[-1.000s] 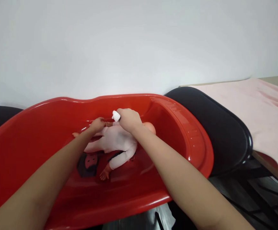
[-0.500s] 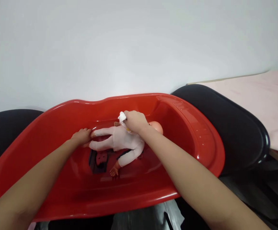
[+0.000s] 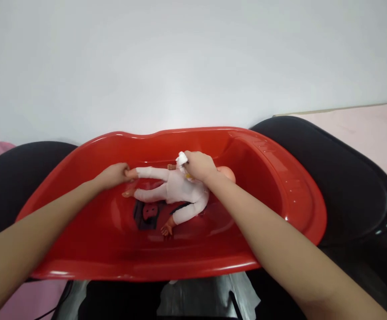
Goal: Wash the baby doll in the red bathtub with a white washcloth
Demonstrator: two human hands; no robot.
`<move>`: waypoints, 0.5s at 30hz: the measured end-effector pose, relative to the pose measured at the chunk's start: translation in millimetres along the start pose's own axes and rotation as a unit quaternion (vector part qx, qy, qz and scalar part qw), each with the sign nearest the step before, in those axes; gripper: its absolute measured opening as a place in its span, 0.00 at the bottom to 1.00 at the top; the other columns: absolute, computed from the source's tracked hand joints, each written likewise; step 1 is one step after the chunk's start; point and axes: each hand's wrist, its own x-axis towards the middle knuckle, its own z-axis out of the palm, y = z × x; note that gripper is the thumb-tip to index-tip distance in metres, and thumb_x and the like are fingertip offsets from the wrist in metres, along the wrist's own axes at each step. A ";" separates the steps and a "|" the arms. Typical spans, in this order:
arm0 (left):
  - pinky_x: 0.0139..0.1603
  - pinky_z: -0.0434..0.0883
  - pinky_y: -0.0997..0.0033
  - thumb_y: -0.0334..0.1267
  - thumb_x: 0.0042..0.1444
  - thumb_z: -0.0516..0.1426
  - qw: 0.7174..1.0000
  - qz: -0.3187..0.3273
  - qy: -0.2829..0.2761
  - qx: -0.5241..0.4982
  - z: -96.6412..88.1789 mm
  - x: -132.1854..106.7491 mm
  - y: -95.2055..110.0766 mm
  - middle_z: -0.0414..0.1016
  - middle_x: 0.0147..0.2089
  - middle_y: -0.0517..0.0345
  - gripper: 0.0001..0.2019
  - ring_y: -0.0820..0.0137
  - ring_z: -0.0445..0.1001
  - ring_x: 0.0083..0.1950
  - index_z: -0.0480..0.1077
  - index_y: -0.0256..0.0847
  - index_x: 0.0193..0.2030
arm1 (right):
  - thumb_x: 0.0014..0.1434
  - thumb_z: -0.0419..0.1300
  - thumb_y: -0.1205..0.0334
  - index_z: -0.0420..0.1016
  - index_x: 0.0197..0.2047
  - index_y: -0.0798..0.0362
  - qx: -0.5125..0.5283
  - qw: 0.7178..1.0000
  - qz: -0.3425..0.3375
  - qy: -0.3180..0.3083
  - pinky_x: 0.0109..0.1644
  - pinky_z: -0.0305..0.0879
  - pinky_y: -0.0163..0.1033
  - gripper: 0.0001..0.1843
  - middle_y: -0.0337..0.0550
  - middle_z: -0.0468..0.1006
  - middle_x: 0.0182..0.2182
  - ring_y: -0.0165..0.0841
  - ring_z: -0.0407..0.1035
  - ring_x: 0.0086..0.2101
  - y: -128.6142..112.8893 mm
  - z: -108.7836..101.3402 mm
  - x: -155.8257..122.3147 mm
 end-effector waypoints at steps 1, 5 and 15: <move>0.33 0.63 0.70 0.52 0.39 0.69 1.000 0.011 0.003 0.019 -6.3 -7.5 5.7 0.75 0.29 0.58 0.17 0.63 0.73 0.33 0.71 0.44 0.29 | 0.66 0.54 0.55 0.74 0.43 0.49 0.016 1.000 -0.004 0.010 0.33 0.56 0.38 0.11 0.45 0.81 0.41 0.36 0.72 0.35 0.5 0.5 -0.8; 0.35 0.66 0.71 0.50 0.41 0.68 0.996 0.006 0.049 -0.079 -11.5 -30.2 16.3 0.75 0.34 0.60 0.21 0.67 0.72 0.35 0.72 0.42 0.39 | 0.65 0.57 0.57 0.74 0.44 0.50 0.132 0.990 -0.022 0.038 0.40 0.62 0.37 0.08 0.44 0.81 0.43 0.35 0.73 0.41 -0.1 3.1 -6.3; 0.35 0.71 0.72 0.44 0.35 0.74 0.912 -0.023 0.007 -0.409 -5.4 -37.3 11.5 0.72 0.34 0.63 0.25 0.70 0.74 0.35 0.67 0.41 0.36 | 0.62 0.58 0.37 0.76 0.44 0.54 0.480 0.877 0.022 -0.023 0.53 0.68 0.45 0.27 0.48 0.81 0.45 0.40 0.74 0.45 -32.0 31.4 -6.8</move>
